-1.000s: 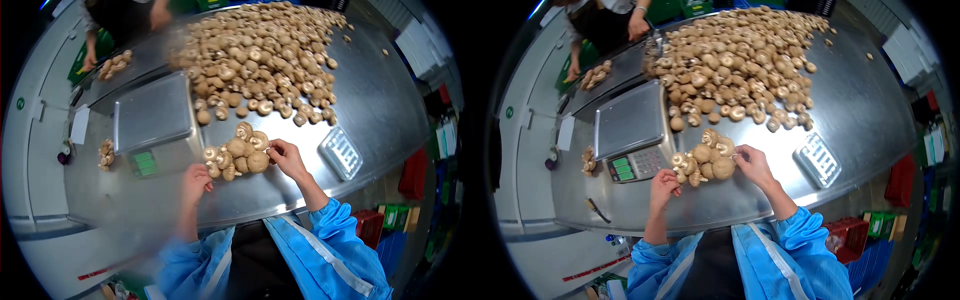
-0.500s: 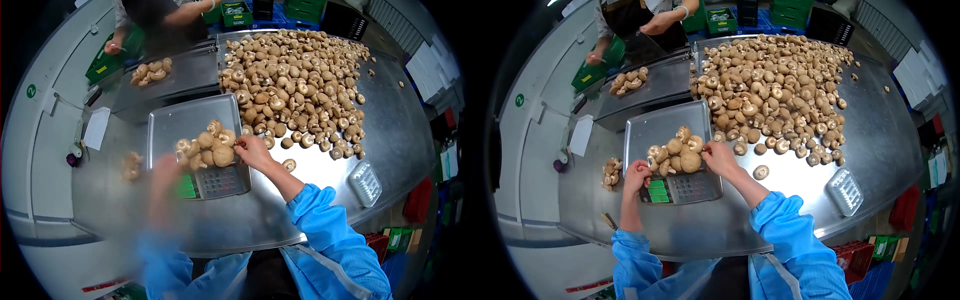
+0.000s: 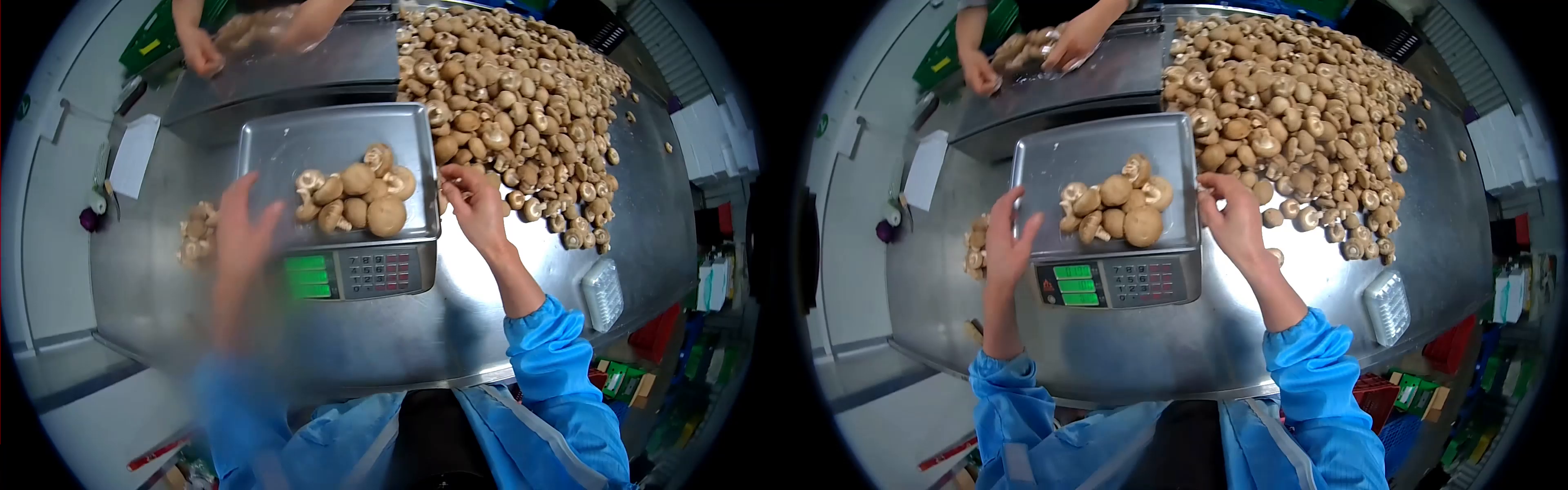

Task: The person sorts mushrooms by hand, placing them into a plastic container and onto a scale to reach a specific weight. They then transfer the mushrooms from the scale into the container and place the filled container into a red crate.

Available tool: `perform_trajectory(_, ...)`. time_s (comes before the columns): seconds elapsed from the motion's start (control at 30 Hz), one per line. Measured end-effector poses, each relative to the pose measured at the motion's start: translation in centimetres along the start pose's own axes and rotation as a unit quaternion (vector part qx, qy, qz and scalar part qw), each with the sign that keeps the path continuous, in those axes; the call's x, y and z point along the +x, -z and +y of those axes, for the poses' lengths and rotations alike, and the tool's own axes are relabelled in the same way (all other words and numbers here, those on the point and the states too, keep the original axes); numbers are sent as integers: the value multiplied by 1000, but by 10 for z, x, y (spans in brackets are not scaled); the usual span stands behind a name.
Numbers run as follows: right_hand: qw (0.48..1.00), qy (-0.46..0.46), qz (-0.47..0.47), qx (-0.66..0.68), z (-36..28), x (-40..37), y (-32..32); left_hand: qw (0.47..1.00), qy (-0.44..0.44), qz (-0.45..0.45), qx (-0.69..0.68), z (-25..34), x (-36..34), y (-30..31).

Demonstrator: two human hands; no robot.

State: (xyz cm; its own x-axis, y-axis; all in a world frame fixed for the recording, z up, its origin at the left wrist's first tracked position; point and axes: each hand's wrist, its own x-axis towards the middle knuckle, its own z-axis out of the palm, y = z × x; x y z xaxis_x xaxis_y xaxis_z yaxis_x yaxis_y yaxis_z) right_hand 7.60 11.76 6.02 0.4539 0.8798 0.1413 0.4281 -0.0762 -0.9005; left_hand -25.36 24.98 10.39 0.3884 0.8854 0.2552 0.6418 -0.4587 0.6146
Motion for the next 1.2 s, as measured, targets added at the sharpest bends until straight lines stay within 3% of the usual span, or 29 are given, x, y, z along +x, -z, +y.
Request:
perform_trajectory(0.13, 997, 63, -19, -35, -27, 14, -11, 988, -128, -88, 19, 44, 10, -18)
perform_trajectory(0.23, 993, 107, -13, -45, -34, 26, -32, 973, -167, -152, 49, 68, 13, -49)
perform_trajectory(0.33, 995, 74, -23, -57, -37, 39, -44, 965, -200, -135, 105, 79, 18, -65)
perform_trajectory(0.57, 995, 33, -76, -50, -30, 48, -62, 959, -177, -169, 139, 73, 30, -70)
perform_trajectory(0.67, 989, 128, -63, -49, -27, 42, -57, 965, -188, -136, 125, 72, 25, -71)
perform_trajectory(0.77, 988, 75, -111, -72, -26, 42, -50, 967, -196, -122, 108, 70, 23, -73)
perform_trajectory(0.87, 976, 140, -79, -146, -17, 46, -51, 965, -200, -131, 108, 69, 26, -73)
perform_trajectory(0.97, 972, 133, -126, -149, -17, 44, -45, 962, -200, -146, 115, 71, 26, -71)
perform_trajectory(1.03, 976, 165, -50, -131, -10, 34, -49, 962, -207, -136, 117, 71, 23, -70)
perform_trajectory(1.2, 994, 95, 48, 20, -4, -15, -9, 964, -206, -107, 133, 100, 11, -50)
